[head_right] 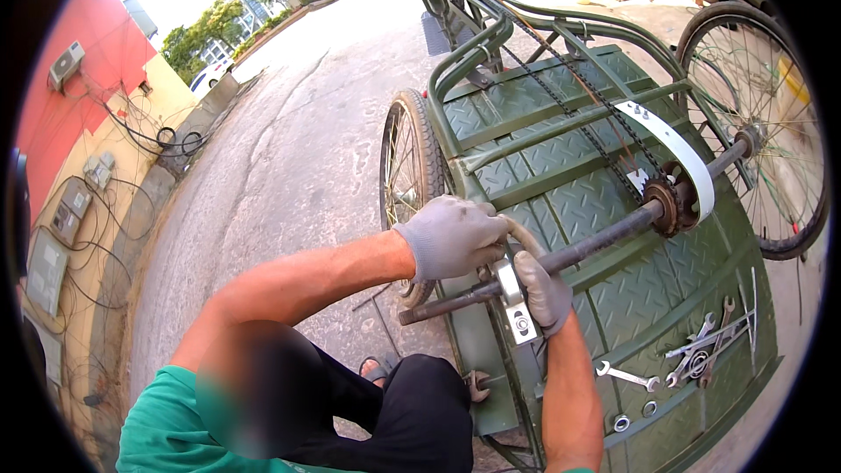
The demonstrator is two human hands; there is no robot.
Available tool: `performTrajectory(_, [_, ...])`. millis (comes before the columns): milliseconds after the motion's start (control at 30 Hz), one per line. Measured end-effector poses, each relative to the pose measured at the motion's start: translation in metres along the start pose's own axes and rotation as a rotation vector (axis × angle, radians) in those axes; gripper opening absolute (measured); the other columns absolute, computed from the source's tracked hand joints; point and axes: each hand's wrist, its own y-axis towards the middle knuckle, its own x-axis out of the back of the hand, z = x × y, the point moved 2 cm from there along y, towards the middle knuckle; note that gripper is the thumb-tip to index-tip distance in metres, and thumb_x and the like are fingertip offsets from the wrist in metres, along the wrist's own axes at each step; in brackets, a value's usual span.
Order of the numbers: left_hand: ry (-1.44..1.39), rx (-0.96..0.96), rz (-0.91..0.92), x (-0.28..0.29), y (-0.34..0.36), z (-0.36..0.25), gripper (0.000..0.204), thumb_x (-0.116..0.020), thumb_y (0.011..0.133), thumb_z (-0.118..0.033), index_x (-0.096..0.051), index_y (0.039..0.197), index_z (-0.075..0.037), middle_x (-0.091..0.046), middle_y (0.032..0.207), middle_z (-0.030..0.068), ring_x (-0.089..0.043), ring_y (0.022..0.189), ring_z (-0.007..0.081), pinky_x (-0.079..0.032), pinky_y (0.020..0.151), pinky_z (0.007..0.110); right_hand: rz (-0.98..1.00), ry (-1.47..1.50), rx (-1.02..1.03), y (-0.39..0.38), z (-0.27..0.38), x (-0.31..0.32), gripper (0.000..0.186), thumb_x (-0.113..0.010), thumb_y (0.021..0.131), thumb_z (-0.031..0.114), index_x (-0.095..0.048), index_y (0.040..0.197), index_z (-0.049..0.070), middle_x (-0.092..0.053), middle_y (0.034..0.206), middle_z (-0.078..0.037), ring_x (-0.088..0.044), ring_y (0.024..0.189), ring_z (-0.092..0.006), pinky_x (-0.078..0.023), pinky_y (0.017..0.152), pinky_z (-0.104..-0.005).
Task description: The person walks toward a green cargo tricycle and uses a wrench to tighten bolts on the rear axle bracket. They then use a hammer to tap the bracket into place and continue tightening with the wrench.
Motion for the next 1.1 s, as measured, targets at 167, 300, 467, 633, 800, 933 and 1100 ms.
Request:
performTrajectory(167, [0.010,-0.080,-0.022,0.009,-0.006,0.000,0.030,-0.068,0.090,-0.030,-0.069,0.116,-0.016,-0.067,0.092,0.0142,-0.069,0.090,0.0358,-0.053,0.078,0.048,-0.017,-0.009,-0.010,-0.001,-0.001,0.006,0.079,-0.065,0.095,0.046,-0.034,0.157,0.007,-0.067,0.113,-0.011,-0.068,0.094,-0.0179,-0.057,0.078,-0.0321])
performTrajectory(300, [0.056,-0.035,-0.019,0.002,-0.005,0.006,0.030,-0.068,0.089,-0.031,-0.069,0.116,-0.018,-0.067,0.090,0.0134,-0.069,0.087,0.0346,-0.053,0.076,0.048,0.009,-0.019,-0.027,-0.001,-0.001,0.005,0.078,-0.065,0.096,0.047,-0.036,0.157,0.007,-0.067,0.114,-0.011,-0.067,0.094,-0.0173,-0.057,0.077,-0.0312])
performTrajectory(467, [0.030,-0.084,-0.083,0.005,-0.010,0.001,0.029,-0.068,0.089,-0.031,-0.069,0.115,-0.016,-0.068,0.086,0.0120,-0.070,0.084,0.0337,-0.054,0.075,0.047,-0.057,-0.034,0.019,0.001,-0.003,0.003,0.080,-0.065,0.095,0.048,-0.035,0.157,0.007,-0.068,0.112,-0.011,-0.068,0.092,-0.0173,-0.056,0.079,-0.0307])
performTrajectory(633, [0.051,-0.040,0.015,0.002,-0.003,0.003,0.031,-0.068,0.090,-0.031,-0.069,0.118,-0.016,-0.068,0.089,0.0132,-0.070,0.087,0.0345,-0.054,0.076,0.048,0.038,-0.027,-0.030,0.000,-0.001,0.008,0.080,-0.065,0.095,0.048,-0.035,0.157,0.005,-0.065,0.121,-0.011,-0.066,0.100,-0.0169,-0.056,0.084,-0.0317])
performTrajectory(800, [-0.094,-0.086,-0.042,0.020,-0.004,-0.009,0.031,-0.067,0.090,-0.032,-0.068,0.117,-0.015,-0.069,0.090,0.0137,-0.070,0.088,0.0347,-0.054,0.077,0.048,0.014,-0.030,-0.036,-0.002,-0.004,0.011,0.081,-0.064,0.096,0.047,-0.033,0.157,0.004,-0.066,0.120,-0.011,-0.066,0.100,-0.0175,-0.056,0.084,-0.0322])
performTrajectory(933, [0.012,-0.092,0.047,0.010,-0.005,0.005,0.033,-0.067,0.091,-0.032,-0.067,0.120,-0.016,-0.070,0.091,0.0136,-0.070,0.090,0.0341,-0.053,0.079,0.048,-0.004,-0.016,-0.013,0.000,0.000,0.002,0.081,-0.063,0.096,0.046,-0.032,0.158,0.004,-0.069,0.114,-0.011,-0.067,0.097,-0.0173,-0.056,0.083,-0.0321])
performTrajectory(1100, [-0.013,-0.006,-0.022,0.008,-0.005,-0.002,0.032,-0.067,0.091,-0.032,-0.066,0.118,-0.015,-0.069,0.089,0.0132,-0.070,0.089,0.0347,-0.053,0.078,0.048,0.025,-0.045,-0.024,0.001,-0.004,0.010,0.080,-0.063,0.096,0.044,-0.031,0.158,0.004,-0.069,0.109,-0.010,-0.068,0.094,-0.0170,-0.056,0.081,-0.0309])
